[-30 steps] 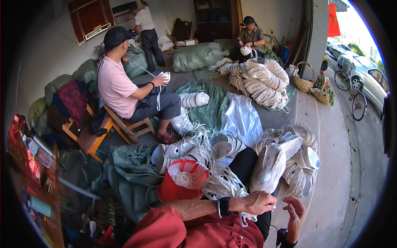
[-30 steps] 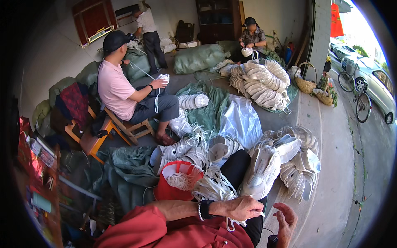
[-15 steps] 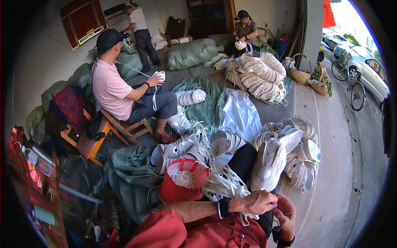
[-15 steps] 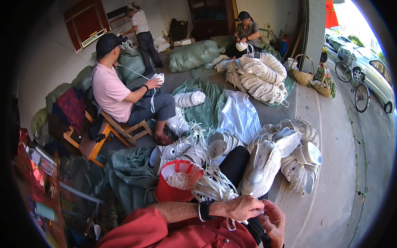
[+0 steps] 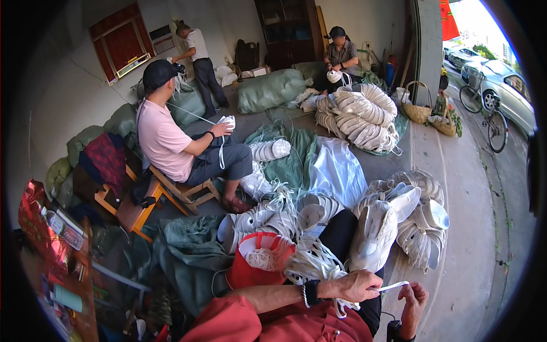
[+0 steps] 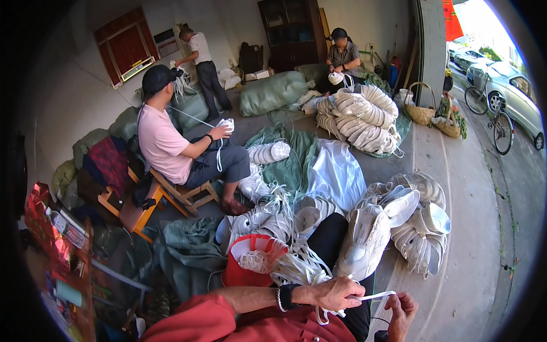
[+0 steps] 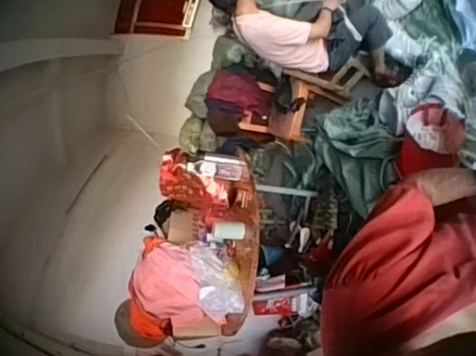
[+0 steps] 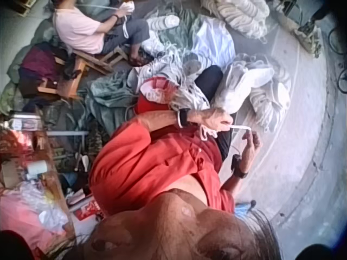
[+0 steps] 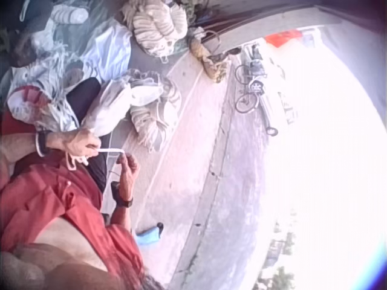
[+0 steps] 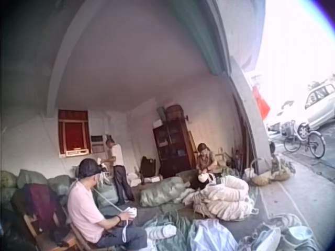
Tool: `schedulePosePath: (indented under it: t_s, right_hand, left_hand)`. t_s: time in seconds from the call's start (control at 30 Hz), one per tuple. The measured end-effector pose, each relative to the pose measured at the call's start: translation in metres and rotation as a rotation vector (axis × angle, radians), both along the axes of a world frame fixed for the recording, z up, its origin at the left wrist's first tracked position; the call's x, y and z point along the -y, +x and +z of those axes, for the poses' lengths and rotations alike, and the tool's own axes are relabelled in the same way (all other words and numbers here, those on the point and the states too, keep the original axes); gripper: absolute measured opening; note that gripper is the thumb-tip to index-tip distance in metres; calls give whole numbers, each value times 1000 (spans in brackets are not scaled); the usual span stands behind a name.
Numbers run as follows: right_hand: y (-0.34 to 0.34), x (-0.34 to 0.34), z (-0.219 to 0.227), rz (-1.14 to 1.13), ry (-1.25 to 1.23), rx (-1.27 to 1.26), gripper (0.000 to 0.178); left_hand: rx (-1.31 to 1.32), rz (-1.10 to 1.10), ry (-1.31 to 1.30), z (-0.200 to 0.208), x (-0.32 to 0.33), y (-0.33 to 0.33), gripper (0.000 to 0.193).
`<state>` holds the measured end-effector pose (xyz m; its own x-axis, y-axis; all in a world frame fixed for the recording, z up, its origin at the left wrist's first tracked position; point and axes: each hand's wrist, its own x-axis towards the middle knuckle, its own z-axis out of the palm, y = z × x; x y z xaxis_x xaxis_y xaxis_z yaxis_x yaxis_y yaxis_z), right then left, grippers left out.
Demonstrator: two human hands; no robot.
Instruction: Manually thread laces through the eyelets of a shoe upper.
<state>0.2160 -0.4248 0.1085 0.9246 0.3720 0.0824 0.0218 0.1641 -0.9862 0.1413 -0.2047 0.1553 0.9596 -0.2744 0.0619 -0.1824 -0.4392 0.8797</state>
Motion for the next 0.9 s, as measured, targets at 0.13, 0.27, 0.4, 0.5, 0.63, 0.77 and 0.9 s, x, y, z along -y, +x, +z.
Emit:
schedulePosePath:
  t_s: [0.13,0.27,0.4,0.5,0.63,0.77,0.9]
  right_hand:
    - [17,20,-6,-170,29,-55,18]
    - [22,32,-14,-223,79,-69,16]
    - [18,32,-16,-201,9,-79,14]
    - [12,22,-12,-65,-103,-70,14]
    - [-9,-1,-5,297,-163,-149,14]
    - [-21,-18,3,443,-160,-41,13]
    - [-21,-18,11,401,-128,-73,14]
  left_hand:
    - [41,30,-32,-4,3,1,20]
    - [35,26,-79,-6,2,2,20]
    - [48,-3,-82,-6,1,3,18]
    - [127,91,-94,-7,5,5,13]
    - [276,52,2,-14,10,7,41]
    - [84,-61,-13,-21,16,6,54]
    - [28,-35,-96,-18,15,5,44]
